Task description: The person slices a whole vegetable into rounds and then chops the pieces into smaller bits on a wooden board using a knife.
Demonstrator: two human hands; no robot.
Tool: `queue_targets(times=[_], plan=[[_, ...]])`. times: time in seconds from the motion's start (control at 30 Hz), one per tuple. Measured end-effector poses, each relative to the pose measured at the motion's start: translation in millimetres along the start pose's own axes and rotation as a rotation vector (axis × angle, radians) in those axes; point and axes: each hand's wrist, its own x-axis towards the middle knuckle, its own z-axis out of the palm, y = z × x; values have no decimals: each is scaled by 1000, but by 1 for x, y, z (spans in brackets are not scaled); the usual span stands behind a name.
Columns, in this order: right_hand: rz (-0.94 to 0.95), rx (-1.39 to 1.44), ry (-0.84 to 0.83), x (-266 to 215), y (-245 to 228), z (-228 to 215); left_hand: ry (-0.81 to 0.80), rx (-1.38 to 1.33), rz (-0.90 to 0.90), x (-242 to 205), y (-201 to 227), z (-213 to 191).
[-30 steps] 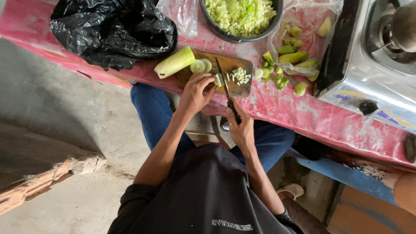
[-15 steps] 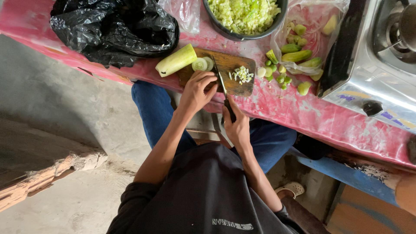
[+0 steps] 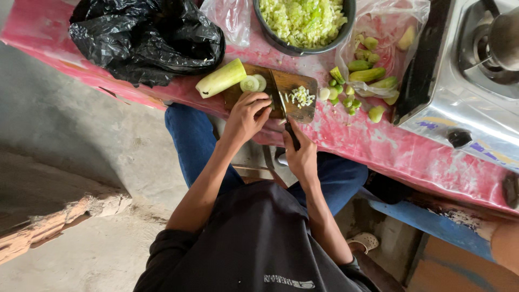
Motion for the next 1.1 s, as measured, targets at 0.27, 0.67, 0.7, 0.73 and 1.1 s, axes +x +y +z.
queue_targets(times=[0.27,0.67,0.7,0.73,1.1], plan=[[141,93,-49,-10,3,-2,21,-20,-3,-4,-1,-1],[218,163,-83,-20,-19,3,25,5,13,-6,-6,1],[227,169,-84,-21,-20,4,24,6,15,-6,-5,1],[200,178,-77,-22,-22,4,22,4,15,-5,-4,0],[225,187,-53,-32,-30,14,-9,-21,15,0,-5,-5]])
